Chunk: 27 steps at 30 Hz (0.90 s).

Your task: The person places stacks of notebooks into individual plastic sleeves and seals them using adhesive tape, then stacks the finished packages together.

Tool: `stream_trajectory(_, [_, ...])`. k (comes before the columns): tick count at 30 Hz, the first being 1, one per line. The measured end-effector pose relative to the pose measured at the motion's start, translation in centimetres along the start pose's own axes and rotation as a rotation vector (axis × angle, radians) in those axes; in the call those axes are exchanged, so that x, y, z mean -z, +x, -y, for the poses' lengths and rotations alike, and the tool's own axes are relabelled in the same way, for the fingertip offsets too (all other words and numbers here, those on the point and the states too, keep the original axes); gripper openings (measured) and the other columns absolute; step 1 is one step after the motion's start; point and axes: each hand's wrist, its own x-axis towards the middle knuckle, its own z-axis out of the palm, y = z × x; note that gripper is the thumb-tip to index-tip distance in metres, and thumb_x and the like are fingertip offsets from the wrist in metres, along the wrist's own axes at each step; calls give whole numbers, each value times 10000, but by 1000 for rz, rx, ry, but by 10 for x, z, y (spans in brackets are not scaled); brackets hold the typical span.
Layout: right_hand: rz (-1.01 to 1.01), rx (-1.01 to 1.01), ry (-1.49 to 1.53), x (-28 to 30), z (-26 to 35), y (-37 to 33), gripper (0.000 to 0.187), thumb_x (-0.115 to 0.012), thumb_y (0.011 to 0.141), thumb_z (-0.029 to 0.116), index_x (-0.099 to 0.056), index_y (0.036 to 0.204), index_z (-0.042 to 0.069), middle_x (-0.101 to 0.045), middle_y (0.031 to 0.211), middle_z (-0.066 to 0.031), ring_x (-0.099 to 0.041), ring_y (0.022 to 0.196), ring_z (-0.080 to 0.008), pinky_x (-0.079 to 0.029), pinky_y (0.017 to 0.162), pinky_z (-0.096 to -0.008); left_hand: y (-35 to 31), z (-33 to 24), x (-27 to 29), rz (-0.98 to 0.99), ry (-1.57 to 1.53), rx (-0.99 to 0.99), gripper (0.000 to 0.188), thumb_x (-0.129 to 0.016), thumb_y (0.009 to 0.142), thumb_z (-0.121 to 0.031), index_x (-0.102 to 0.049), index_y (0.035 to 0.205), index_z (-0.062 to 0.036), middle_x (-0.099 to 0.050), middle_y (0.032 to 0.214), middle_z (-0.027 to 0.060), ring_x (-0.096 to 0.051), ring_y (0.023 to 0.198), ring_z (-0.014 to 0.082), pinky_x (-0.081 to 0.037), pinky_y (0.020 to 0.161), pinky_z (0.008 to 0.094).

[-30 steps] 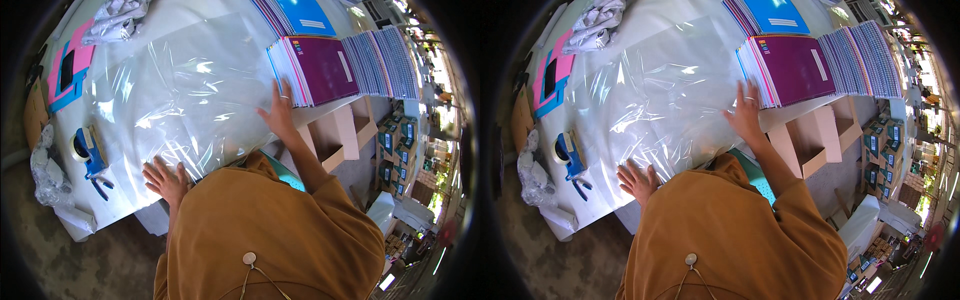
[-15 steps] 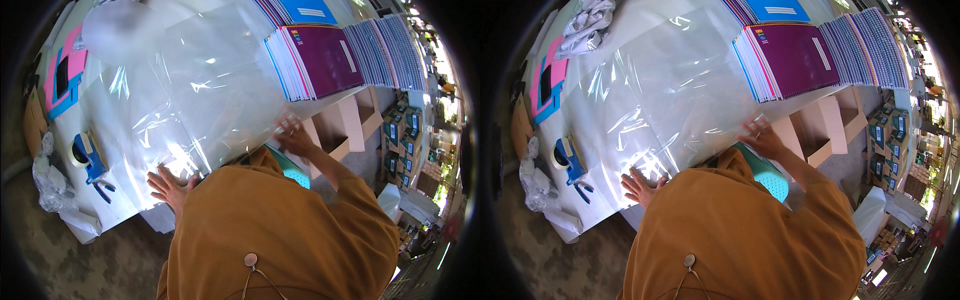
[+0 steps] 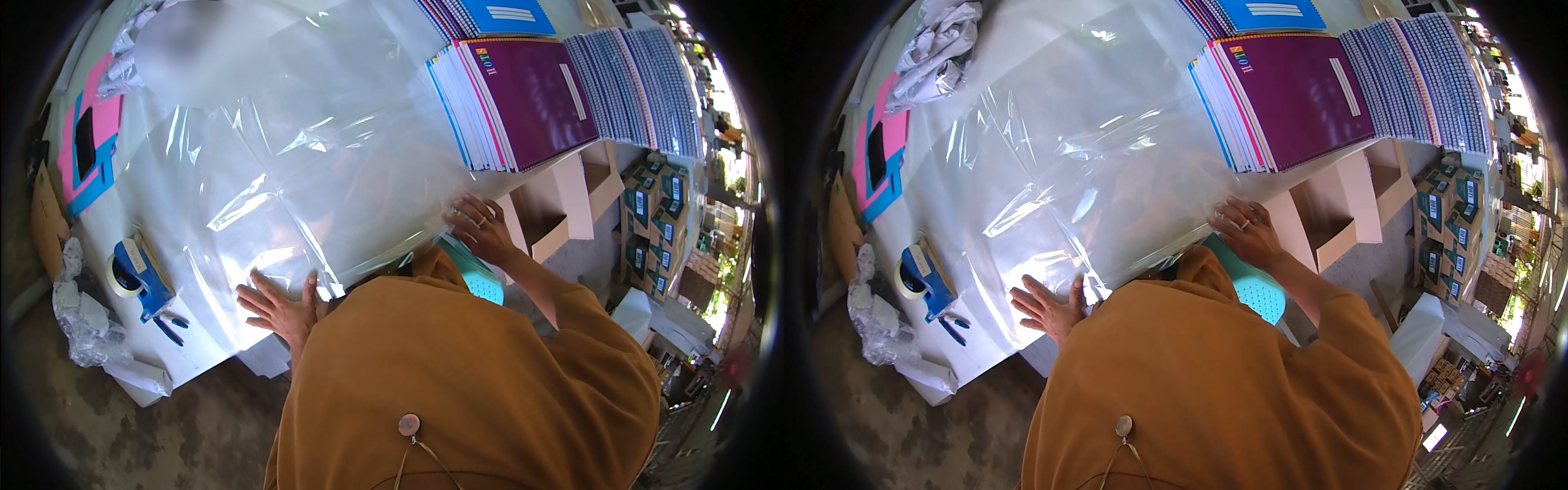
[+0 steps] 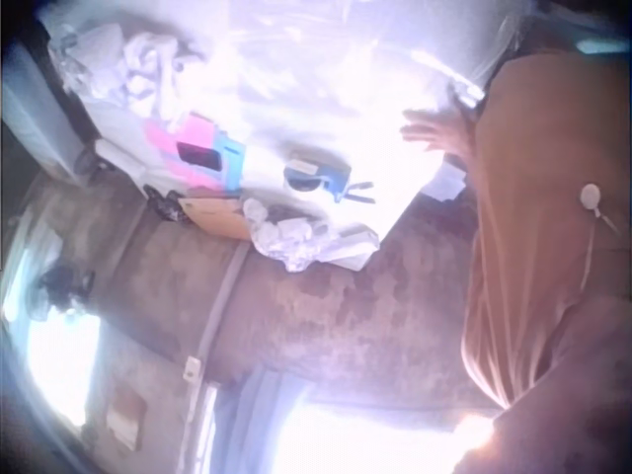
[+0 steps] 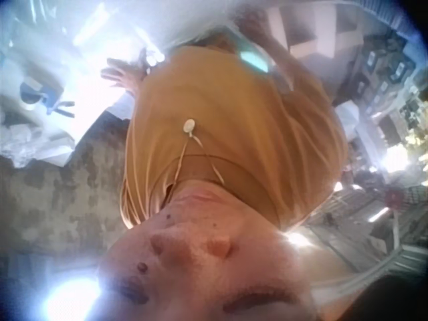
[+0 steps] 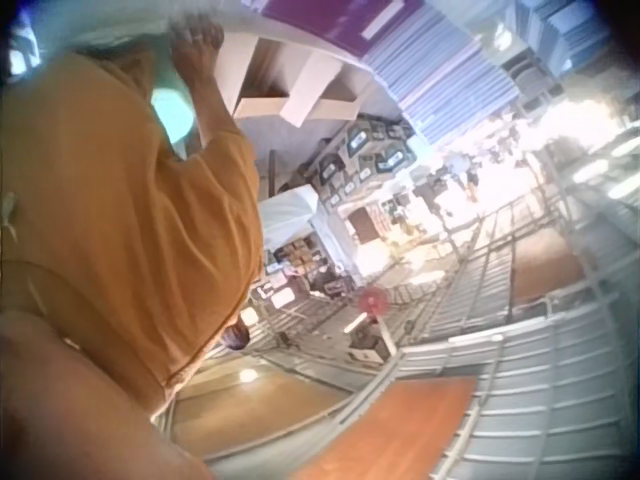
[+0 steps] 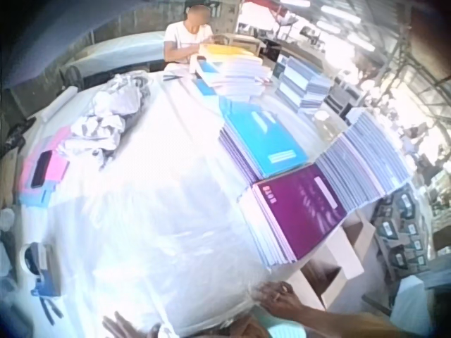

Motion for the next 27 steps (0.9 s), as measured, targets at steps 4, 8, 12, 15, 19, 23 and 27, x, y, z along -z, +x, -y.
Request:
stream_trajectory(4, [164, -123, -96, 0, 11, -19, 599, -627, 768, 169, -419, 1324, 254, -375, 1374, -52, -282, 1318, -239, -269, 1019, -438, -8, 3, -4, -46, 12, -43, 1118, -568, 655, -744, -103, 1455, -116, 25, 1487, 243, 74, 1375, 401, -3, 1051, 626])
stream_trajectory(8, [308, -439, -196, 6, 15, -17, 677, -592, 766, 94, -335, 1385, 185, -199, 1481, -108, -151, 1377, -308, -212, 1056, -478, -13, 1, 3, -98, -12, -14, 1018, -555, 711, -690, -144, 1452, -125, -41, 1496, 213, 20, 1387, 372, -17, 1086, 577])
stream_trajectory(12, [484, -458, -248, 23, 14, -7, 803, -544, 735, 25, -212, 1442, 214, -85, 1514, -135, -170, 1356, -396, -241, 1045, -520, -5, 17, -3, -115, 19, 39, 942, -576, 735, -637, -183, 1448, -163, -97, 1499, 179, -35, 1390, 359, -49, 1093, 567])
stream_trajectory(15, [749, -541, -143, 98, 24, 46, 689, -525, 760, 60, -300, 1405, 147, -267, 1450, -175, -338, 1286, -370, -324, 1004, -479, 22, -16, 29, -142, -129, -265, 863, -702, 711, -431, -287, 1414, -153, -199, 1470, 172, -107, 1373, 387, -107, 1072, 600])
stream_trajectory(19, [713, -415, 980, 194, -43, 153, 316, -516, 818, 128, -605, 1092, -1, -665, 863, -141, -641, 761, -186, -504, 690, -321, 65, -91, 50, -47, -304, -596, 725, -716, 726, -284, -382, 1345, -110, -272, 1434, 178, -189, 1348, 384, -189, 1050, 561])
stream_trajectory(23, [-51, -567, 412, 215, -141, 243, 314, -535, 832, 139, -611, 1096, -13, -644, 786, -133, -603, 700, -190, -488, 701, -308, 112, -181, 70, 146, -630, -860, 622, -669, 787, -192, -393, 1327, -58, -421, 1329, 189, -377, 1256, 350, -327, 1008, 453])
stream_trajectory(27, [-285, -594, 212, 179, -290, 287, 544, -569, 854, 347, -517, 1196, -73, -644, 987, -195, -625, 907, -242, -481, 798, -341, 151, -307, 94, 555, -1039, -769, 512, -566, 897, -227, -394, 1312, 17, -554, 1207, 156, -518, 1142, 232, -392, 966, 352])
